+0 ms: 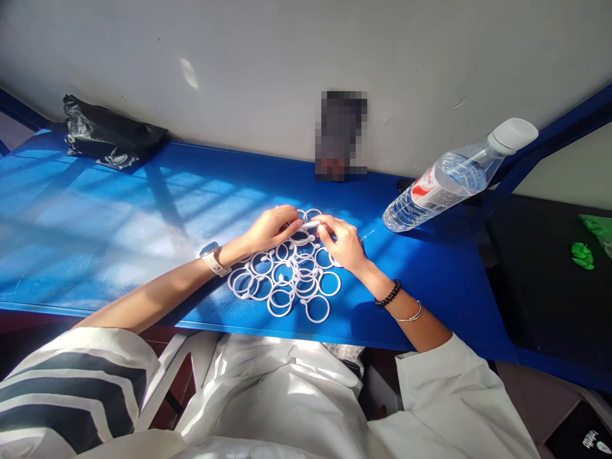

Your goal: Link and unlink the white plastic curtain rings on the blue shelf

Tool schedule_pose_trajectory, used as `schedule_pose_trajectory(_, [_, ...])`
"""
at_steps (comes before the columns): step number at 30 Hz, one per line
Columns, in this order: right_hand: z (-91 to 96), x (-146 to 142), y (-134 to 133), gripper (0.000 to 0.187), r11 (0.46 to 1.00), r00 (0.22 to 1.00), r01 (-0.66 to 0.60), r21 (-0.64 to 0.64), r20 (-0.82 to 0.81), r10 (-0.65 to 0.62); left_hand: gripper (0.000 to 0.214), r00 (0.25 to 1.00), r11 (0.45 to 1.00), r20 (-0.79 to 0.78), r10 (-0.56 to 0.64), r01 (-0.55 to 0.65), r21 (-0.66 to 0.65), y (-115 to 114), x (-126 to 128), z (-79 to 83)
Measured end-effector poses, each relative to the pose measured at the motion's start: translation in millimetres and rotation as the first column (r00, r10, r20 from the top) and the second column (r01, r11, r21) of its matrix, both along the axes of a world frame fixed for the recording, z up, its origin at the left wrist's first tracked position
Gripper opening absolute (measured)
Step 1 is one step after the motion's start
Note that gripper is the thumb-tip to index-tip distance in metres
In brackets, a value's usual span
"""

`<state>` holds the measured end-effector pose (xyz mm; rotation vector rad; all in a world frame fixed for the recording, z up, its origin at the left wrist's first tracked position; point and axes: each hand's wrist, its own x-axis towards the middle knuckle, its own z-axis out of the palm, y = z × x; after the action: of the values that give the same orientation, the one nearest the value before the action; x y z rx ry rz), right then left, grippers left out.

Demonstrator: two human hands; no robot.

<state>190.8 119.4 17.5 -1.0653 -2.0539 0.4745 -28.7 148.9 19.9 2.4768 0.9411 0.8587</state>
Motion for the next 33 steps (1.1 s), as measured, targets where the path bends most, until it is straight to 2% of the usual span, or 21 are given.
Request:
schedule_pose_trajectory(12, [-2.3,0.5,0.5,0.027,1.000,1.000,-0.003,-0.013,0.009,0.003,0.035,1.000,1.000,-0.004,0.004,-0.004,0.007,0.4,0.1,-1.4])
schedule_pose_trajectory(23, [-1.4,0.4,0.2,0.023,0.997,0.999,-0.019,-0.076,0.047,0.022,0.033,1.000,1.000,-0.021,0.008,-0.008,-0.025,0.0,0.8,-0.8])
schedule_pose_trajectory(29, [-1.7,0.7,0.9,0.028,0.995,0.999,-0.022,-0.099,0.046,0.027,0.033,1.000,1.000,-0.022,0.008,-0.009,-0.010,0.2,0.3,-1.2])
schedule_pose_trajectory(33, [0.0,-0.3,0.2,0.028,0.996,0.999,-0.016,-0.092,0.039,0.020,0.033,1.000,0.999,-0.001,-0.008,0.008,-0.050,-0.5,-0.5,0.0])
